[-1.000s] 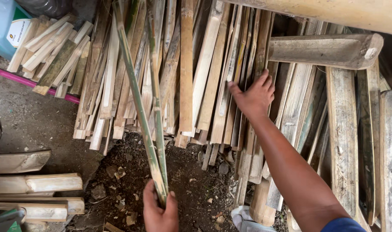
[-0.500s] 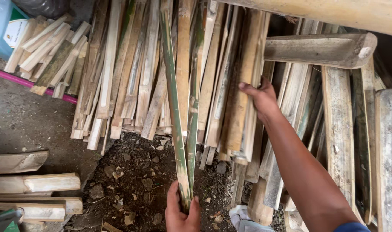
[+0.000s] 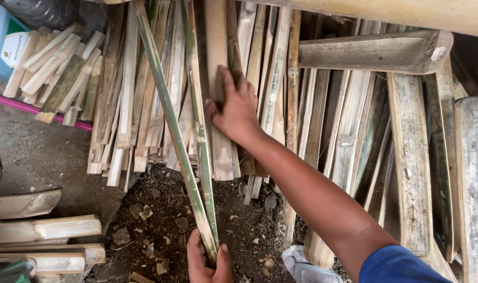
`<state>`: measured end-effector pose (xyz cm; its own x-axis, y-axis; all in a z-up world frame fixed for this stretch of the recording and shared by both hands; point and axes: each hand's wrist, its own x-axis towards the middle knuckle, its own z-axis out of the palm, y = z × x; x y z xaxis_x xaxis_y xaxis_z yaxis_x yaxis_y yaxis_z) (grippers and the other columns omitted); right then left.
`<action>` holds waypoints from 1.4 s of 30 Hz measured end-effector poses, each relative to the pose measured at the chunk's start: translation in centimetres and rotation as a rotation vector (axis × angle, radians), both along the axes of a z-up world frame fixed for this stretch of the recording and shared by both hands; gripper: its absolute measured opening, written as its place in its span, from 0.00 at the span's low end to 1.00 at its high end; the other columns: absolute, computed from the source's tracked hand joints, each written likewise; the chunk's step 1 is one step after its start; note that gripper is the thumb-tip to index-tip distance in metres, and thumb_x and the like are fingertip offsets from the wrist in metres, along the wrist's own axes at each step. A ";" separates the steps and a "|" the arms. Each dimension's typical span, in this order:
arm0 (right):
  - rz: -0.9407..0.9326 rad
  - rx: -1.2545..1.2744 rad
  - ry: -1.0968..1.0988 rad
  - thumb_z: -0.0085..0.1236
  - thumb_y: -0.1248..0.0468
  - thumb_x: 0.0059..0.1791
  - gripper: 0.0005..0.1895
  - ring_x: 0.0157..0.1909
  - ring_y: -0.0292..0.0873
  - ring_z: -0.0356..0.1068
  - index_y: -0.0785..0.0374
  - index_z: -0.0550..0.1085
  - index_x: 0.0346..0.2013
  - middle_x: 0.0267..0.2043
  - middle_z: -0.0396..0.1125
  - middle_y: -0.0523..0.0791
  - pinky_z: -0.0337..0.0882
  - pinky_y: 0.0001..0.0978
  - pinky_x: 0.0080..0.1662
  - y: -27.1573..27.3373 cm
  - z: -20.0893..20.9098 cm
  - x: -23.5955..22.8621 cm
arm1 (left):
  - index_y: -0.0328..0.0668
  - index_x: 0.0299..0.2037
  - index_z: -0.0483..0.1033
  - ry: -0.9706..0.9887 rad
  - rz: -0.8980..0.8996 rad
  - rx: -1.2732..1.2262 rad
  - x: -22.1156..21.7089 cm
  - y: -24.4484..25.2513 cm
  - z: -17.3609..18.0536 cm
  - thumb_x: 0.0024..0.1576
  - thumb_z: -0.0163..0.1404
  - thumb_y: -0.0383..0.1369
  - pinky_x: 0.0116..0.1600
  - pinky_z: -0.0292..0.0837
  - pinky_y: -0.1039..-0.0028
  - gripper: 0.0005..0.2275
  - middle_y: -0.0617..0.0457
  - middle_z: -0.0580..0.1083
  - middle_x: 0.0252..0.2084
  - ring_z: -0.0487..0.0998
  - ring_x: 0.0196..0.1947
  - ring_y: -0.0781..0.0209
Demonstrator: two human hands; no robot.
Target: The person uses a hammer to drive nails into a bamboo frame structure, securing vertical and horizontal bamboo pieces. They repeatedly adjust the frame and hammer different joints to assemble the structure.
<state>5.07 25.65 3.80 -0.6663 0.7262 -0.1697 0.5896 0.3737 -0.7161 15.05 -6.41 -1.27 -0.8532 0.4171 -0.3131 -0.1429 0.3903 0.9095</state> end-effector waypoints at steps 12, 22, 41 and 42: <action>0.126 0.227 -0.036 0.46 0.63 0.52 0.30 0.60 0.56 0.58 0.70 0.60 0.69 0.62 0.58 0.56 0.63 0.48 0.62 -5.6 -2.5 6.0 | 0.31 0.67 0.56 -0.116 0.105 0.082 0.5 -0.5 -0.2 0.52 0.47 0.17 0.36 0.77 0.77 0.29 0.43 0.76 0.46 0.79 0.36 0.63; 0.188 0.519 0.325 0.49 0.65 0.52 0.27 0.64 0.54 0.56 0.71 0.61 0.65 0.59 0.58 0.54 0.61 0.50 0.65 -6.6 -6.9 10.5 | 0.28 0.66 0.55 -0.032 0.221 0.140 -0.2 -2.3 -1.5 0.52 0.47 0.16 0.40 0.76 0.78 0.29 0.48 0.73 0.46 0.76 0.41 0.66; -0.321 -0.942 0.311 0.56 0.64 0.51 0.23 0.52 0.40 0.73 0.63 0.65 0.59 0.55 0.69 0.49 0.76 0.38 0.41 3.4 -8.9 19.9 | 0.32 0.65 0.61 -0.158 0.197 -0.025 0.8 -1.7 2.2 0.56 0.50 0.22 0.33 0.71 0.73 0.25 0.45 0.74 0.41 0.74 0.33 0.63; -0.278 -0.971 0.361 0.55 0.64 0.51 0.21 0.51 0.40 0.73 0.62 0.66 0.59 0.55 0.70 0.49 0.77 0.38 0.42 3.4 -8.9 19.8 | 0.33 0.66 0.60 -0.159 0.206 -0.065 1.0 -1.9 2.8 0.56 0.51 0.22 0.32 0.70 0.73 0.26 0.46 0.75 0.41 0.74 0.32 0.63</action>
<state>24.84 29.07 -5.12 -0.6246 0.5208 -0.5820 0.2599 -0.5641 -0.7837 16.02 -8.28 1.49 -0.8559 0.2144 -0.4706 -0.3647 0.3950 0.8432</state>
